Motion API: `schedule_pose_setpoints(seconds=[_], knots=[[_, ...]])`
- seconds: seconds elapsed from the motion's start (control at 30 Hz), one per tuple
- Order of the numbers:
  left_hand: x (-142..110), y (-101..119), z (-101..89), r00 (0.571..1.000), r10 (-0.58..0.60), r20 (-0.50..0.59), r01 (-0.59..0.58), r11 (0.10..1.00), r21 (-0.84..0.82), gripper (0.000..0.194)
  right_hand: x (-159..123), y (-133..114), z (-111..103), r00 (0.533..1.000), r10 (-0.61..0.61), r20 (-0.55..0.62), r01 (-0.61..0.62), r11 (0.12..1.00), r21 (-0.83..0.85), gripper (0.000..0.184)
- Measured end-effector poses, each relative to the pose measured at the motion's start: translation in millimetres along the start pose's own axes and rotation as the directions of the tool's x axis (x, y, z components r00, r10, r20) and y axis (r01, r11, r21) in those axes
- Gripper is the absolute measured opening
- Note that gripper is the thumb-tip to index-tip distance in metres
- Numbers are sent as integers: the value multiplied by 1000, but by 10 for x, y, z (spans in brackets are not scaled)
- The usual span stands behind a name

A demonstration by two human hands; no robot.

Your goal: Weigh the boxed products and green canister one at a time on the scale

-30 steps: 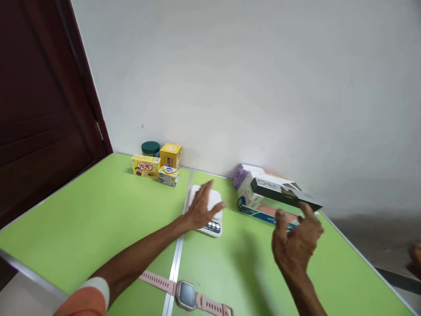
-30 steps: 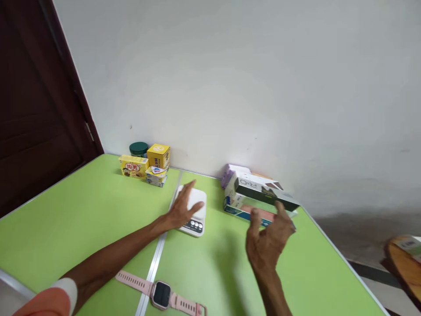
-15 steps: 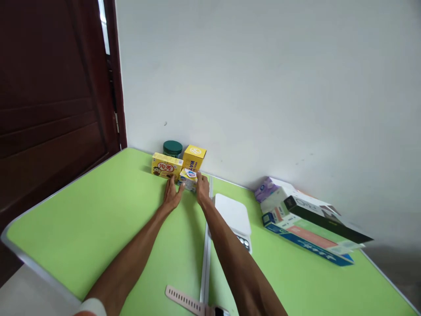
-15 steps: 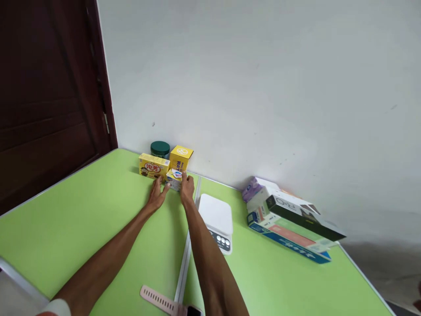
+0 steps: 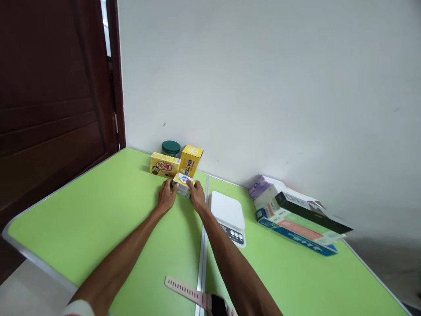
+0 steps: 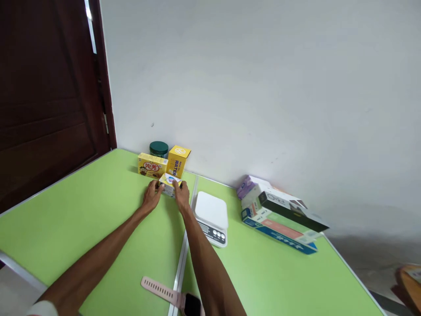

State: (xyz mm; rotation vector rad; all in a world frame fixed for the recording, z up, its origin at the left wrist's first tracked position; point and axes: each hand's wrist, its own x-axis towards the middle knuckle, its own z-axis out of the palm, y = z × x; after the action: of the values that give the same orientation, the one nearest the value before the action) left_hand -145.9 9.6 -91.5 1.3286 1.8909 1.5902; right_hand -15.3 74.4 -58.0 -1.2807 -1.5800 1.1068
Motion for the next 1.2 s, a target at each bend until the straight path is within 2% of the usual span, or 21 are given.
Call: schedule_pose_setpoints(seconds=[0.1, 0.2, 0.27, 0.33, 0.4, 0.47, 0.6, 0.67, 0.8, 0.9, 1.07, 1.13, 1.2], knots=[[-343, -9, -319, 997, 53, 48, -55, 998, 33, 24, -366, 1, -62, 997, -34, 72, 31, 999, 36, 53], [-663, 25, -668, 984, 70, 167, -73, 997, 14, 32, -740, 13, -189, 979, -72, 190, 62, 996, 58, 49], [-782, 77, -836, 968, 28, 250, -25, 1000, -17, 49, -918, 22, -292, 948, -84, 306, 46, 991, 130, 46], [-806, 125, -924, 952, 7, 307, 0, 1000, -26, 70, -1013, 30, -380, 915, -88, 394, -3, 975, 224, 55], [-756, 147, -943, 939, 18, 343, -12, 1000, -20, 77, -1037, 40, -433, 897, -107, 428, -7, 967, 256, 79], [-677, 143, -929, 923, 25, 385, -2, 998, -59, 72, -1025, 50, -453, 897, -157, 414, 68, 973, 221, 89], [-586, 145, -927, 906, -9, 423, 69, 990, -127, 74, -1006, 49, -460, 888, -261, 379, 210, 963, 169, 66], [-590, 182, -952, 900, -21, 435, 87, 987, -132, 75, -1011, 30, -473, 884, -261, 387, 207, 962, 177, 61], [-631, 265, -985, 853, -28, 521, 167, 960, -223, 80, -994, -17, -525, 880, -227, 416, 171, 971, 167, 56], [-644, 266, -988, 870, -26, 492, 143, 969, -202, 85, -947, -39, -546, 874, -223, 432, 199, 975, 101, 54], [-596, 302, -1000, 834, -20, 551, 126, 980, -156, 76, -919, -93, -609, 873, -223, 434, 277, 959, -64, 51], [-532, 419, -956, 837, 17, 548, 70, 988, -137, 73, -921, -152, -736, 874, -248, 417, 304, 950, -73, 49], [-436, 593, -834, 840, 77, 537, -22, 994, -107, 71, -899, -230, -953, 885, -276, 376, 329, 940, -85, 50]])
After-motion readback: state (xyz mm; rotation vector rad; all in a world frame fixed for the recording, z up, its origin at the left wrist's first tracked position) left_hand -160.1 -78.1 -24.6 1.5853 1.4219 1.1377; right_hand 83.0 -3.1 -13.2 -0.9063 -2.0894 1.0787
